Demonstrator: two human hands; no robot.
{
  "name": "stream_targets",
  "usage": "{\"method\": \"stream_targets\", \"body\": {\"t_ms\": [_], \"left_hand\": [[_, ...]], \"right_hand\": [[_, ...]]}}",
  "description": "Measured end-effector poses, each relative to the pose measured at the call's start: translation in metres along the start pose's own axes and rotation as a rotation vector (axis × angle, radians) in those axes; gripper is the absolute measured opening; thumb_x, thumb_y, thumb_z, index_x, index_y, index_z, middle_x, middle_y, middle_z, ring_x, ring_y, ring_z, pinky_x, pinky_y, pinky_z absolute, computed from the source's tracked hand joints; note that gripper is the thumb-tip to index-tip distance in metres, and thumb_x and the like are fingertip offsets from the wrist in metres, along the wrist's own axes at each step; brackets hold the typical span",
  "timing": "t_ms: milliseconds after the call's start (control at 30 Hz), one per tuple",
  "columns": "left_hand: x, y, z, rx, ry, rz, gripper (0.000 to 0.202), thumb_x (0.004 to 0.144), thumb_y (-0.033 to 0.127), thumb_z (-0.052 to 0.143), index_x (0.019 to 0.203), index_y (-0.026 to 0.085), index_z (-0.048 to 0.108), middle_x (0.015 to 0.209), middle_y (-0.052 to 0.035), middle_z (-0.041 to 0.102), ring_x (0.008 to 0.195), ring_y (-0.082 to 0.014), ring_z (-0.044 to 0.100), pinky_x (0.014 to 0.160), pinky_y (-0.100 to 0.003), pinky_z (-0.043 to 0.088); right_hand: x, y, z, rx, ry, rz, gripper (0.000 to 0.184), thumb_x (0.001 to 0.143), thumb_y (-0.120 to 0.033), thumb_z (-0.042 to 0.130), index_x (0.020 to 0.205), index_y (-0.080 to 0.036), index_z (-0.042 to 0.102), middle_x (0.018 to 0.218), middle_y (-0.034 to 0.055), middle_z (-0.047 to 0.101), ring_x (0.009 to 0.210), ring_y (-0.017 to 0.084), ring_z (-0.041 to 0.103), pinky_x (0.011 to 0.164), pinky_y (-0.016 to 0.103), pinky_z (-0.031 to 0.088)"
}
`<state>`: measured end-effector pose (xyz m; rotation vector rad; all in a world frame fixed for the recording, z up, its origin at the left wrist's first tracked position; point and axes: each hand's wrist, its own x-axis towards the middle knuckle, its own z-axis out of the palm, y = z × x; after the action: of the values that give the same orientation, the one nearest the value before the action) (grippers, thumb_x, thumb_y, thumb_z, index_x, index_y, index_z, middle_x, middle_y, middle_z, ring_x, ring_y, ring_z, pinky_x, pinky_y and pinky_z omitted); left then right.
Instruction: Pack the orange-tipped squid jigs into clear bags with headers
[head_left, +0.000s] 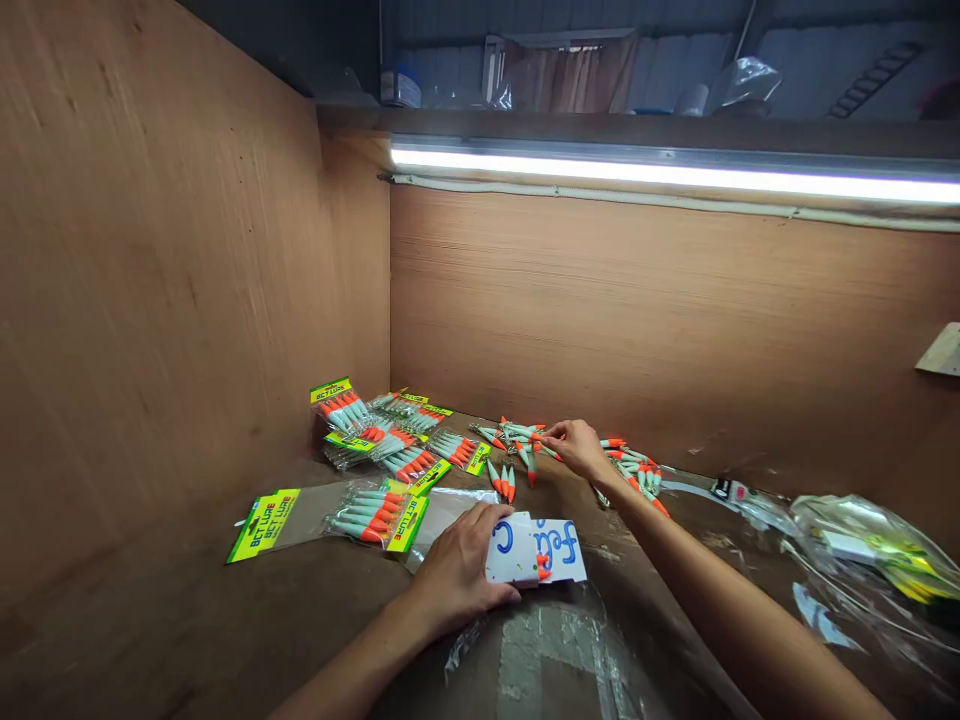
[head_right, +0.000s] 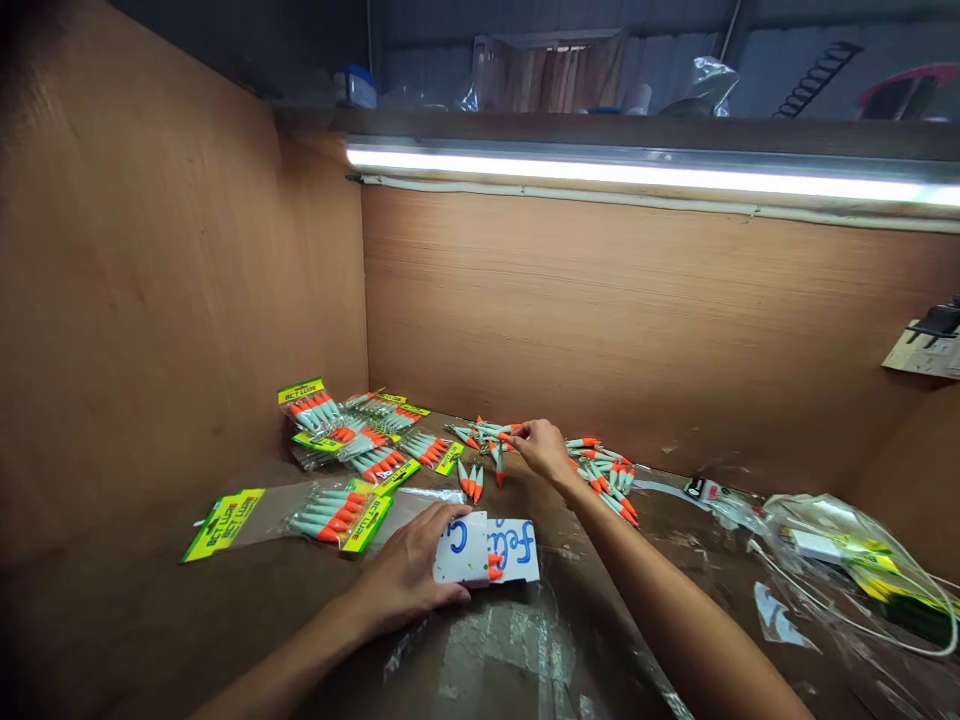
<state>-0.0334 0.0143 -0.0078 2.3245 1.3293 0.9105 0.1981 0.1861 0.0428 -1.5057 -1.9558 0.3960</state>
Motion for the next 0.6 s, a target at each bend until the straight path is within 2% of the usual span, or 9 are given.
{"method": "stream_targets", "body": {"t_ms": [67, 167, 333, 400, 467, 600], "left_hand": [[0.001, -0.001, 0.001, -0.012, -0.003, -0.002, 0.088, 0.055, 0.03, 0.091, 0.132, 0.027, 0.048, 0.126, -0.0054, 0.058, 0.113, -0.0277, 0.057, 0.096, -0.038, 0.046], [0.001, 0.001, 0.001, -0.015, -0.017, 0.006, 0.085, 0.057, 0.028, 0.089, 0.132, 0.026, 0.048, 0.127, -0.0066, 0.058, 0.115, -0.0286, 0.057, 0.098, -0.04, 0.046], [0.001, 0.005, 0.001, -0.024, -0.08, 0.065, 0.083, 0.061, 0.029, 0.086, 0.133, 0.028, 0.046, 0.131, -0.0065, 0.056, 0.119, -0.0298, 0.055, 0.1, -0.042, 0.045], [0.001, 0.005, 0.002, -0.024, -0.113, 0.088, 0.083, 0.061, 0.03, 0.086, 0.134, 0.029, 0.046, 0.131, -0.0064, 0.056, 0.119, -0.0296, 0.055, 0.099, -0.042, 0.046], [0.002, 0.004, 0.004, -0.022, -0.134, 0.098, 0.083, 0.062, 0.031, 0.086, 0.134, 0.029, 0.045, 0.131, -0.0067, 0.056, 0.119, -0.0297, 0.055, 0.1, -0.042, 0.046], [0.002, 0.004, 0.005, -0.006, -0.125, 0.088, 0.084, 0.061, 0.031, 0.086, 0.135, 0.029, 0.046, 0.131, -0.0067, 0.056, 0.119, -0.03, 0.055, 0.101, -0.042, 0.045]], "right_hand": [[-0.02, 0.016, -0.016, 0.104, 0.021, -0.001, 0.026, 0.075, -0.042, 0.067, 0.083, -0.018, 0.077, 0.087, 0.0073, 0.076, 0.081, 0.021, 0.065, 0.069, 0.027, 0.042], [-0.054, 0.048, -0.036, 0.254, 0.015, 0.069, 0.038, 0.071, -0.05, 0.069, 0.083, -0.014, 0.075, 0.077, 0.0063, 0.072, 0.067, 0.018, 0.06, 0.062, 0.026, 0.041], [-0.101, 0.084, -0.052, 0.413, -0.022, 0.232, 0.049, 0.067, -0.06, 0.07, 0.076, -0.012, 0.071, 0.056, -0.0005, 0.057, 0.047, 0.01, 0.039, 0.047, 0.024, 0.028], [-0.114, 0.089, -0.055, 0.452, -0.027, 0.271, 0.049, 0.067, -0.06, 0.07, 0.077, -0.012, 0.07, 0.053, -0.0032, 0.051, 0.045, 0.009, 0.034, 0.045, 0.023, 0.025], [-0.127, 0.088, -0.058, 0.488, -0.036, 0.276, 0.047, 0.068, -0.058, 0.07, 0.081, -0.013, 0.07, 0.055, -0.0035, 0.052, 0.047, 0.009, 0.035, 0.047, 0.023, 0.027], [-0.153, 0.076, -0.062, 0.391, -0.111, 0.119, 0.031, 0.073, -0.046, 0.074, 0.079, -0.015, 0.073, 0.067, 0.0008, 0.062, 0.06, 0.014, 0.049, 0.059, 0.026, 0.038]]}}
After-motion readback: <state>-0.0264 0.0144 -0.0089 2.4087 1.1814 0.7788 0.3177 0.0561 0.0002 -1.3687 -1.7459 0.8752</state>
